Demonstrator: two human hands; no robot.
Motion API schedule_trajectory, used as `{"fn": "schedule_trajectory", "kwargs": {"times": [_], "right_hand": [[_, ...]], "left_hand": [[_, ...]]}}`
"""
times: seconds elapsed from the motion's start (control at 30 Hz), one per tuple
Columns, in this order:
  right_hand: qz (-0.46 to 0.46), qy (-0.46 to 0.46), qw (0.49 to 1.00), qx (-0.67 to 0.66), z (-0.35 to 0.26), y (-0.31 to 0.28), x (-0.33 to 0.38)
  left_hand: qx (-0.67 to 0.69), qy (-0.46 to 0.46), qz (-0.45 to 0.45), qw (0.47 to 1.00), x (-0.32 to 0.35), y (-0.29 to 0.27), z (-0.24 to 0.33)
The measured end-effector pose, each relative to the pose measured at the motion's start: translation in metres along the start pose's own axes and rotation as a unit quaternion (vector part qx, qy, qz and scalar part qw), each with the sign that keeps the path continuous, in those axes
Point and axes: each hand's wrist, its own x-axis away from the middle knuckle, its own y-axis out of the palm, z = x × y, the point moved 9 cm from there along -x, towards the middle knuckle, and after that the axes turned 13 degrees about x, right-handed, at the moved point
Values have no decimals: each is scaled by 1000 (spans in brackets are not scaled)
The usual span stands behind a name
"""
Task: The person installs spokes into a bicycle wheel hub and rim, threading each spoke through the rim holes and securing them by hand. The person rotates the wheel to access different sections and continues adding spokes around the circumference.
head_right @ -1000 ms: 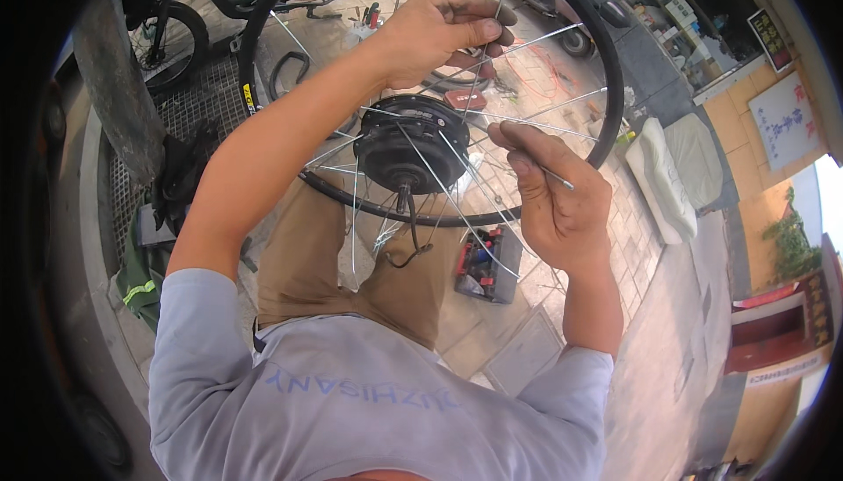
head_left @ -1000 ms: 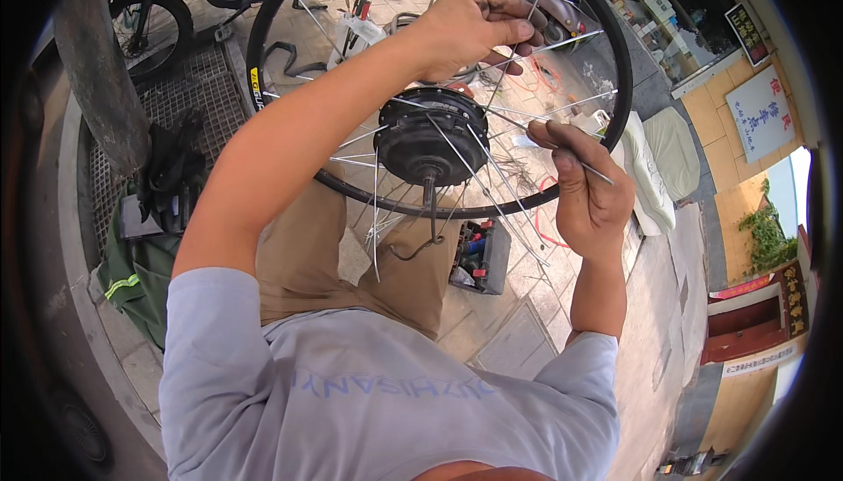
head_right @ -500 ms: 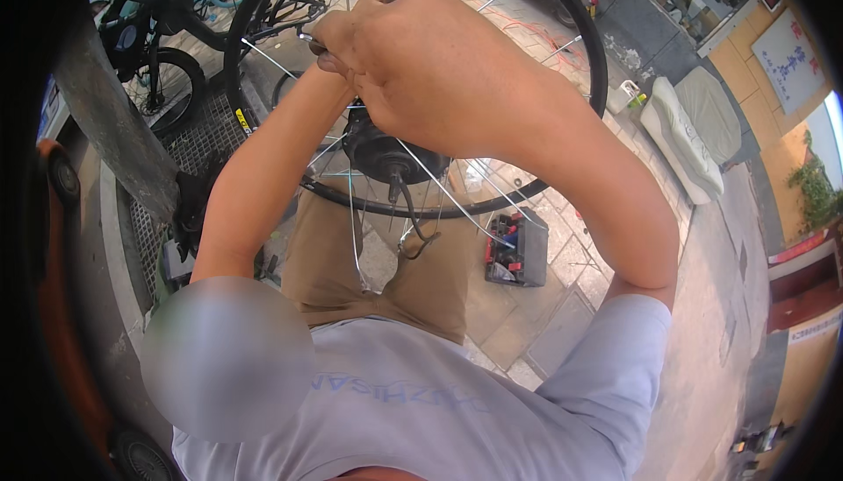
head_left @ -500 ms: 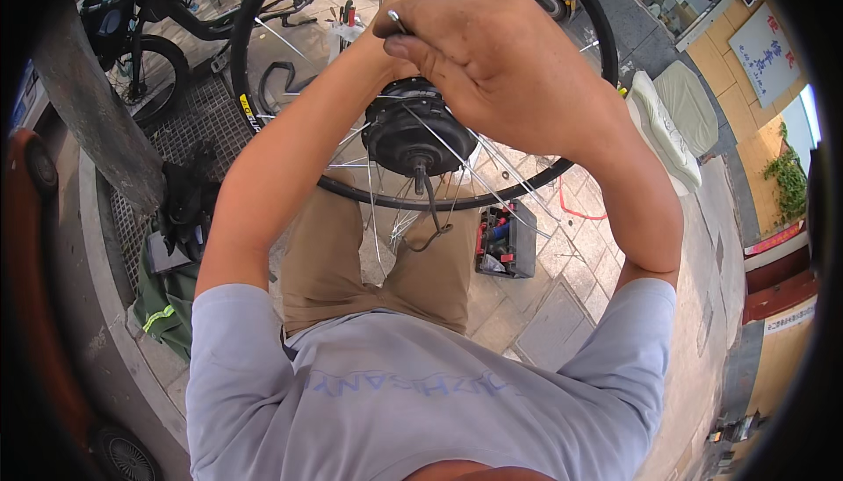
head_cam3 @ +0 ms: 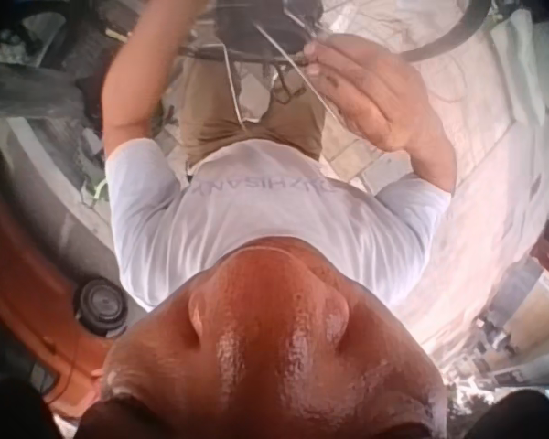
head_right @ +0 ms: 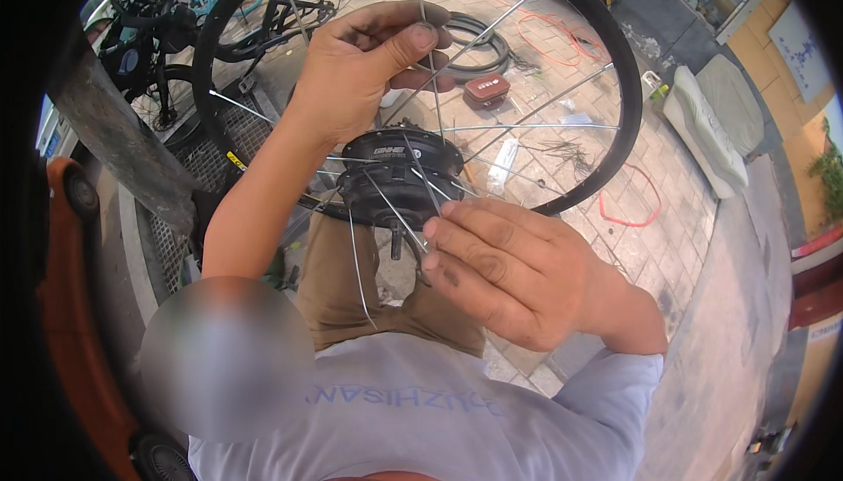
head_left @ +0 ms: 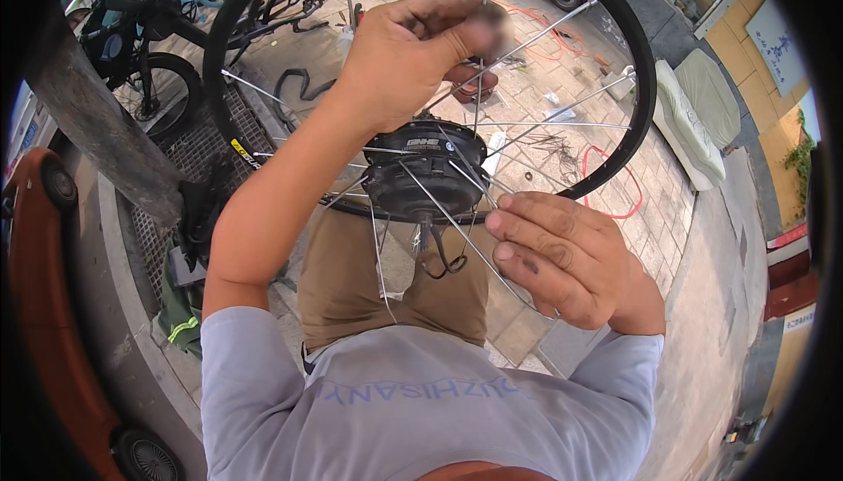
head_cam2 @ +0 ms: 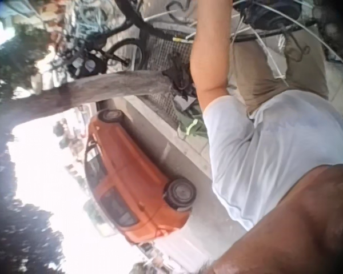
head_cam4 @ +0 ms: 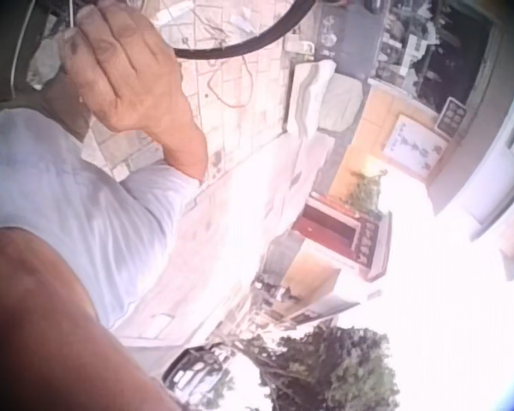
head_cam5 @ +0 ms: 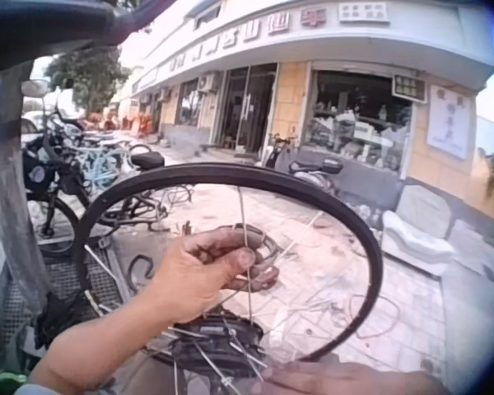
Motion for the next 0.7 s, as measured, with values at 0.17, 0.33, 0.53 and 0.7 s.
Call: {"fn": "schedule_trajectory", "kwargs": {"times": [0.17, 0.33, 0.53, 0.7], "right_hand": [[7, 4, 999, -34, -4, 1, 14], [45, 74, 993, -81, 25, -10, 12], [-5, 116, 992, -58, 55, -15, -34], [-62, 173, 959, -217, 120, -13, -63]], "left_hand": [[-28, 9, 1, 1000, 12, 6, 10], [-27, 8, -11, 1000, 8, 4, 10], [-45, 3, 5, 999, -1, 0, 2], [-69, 5, 36, 997, 0, -8, 9]]}}
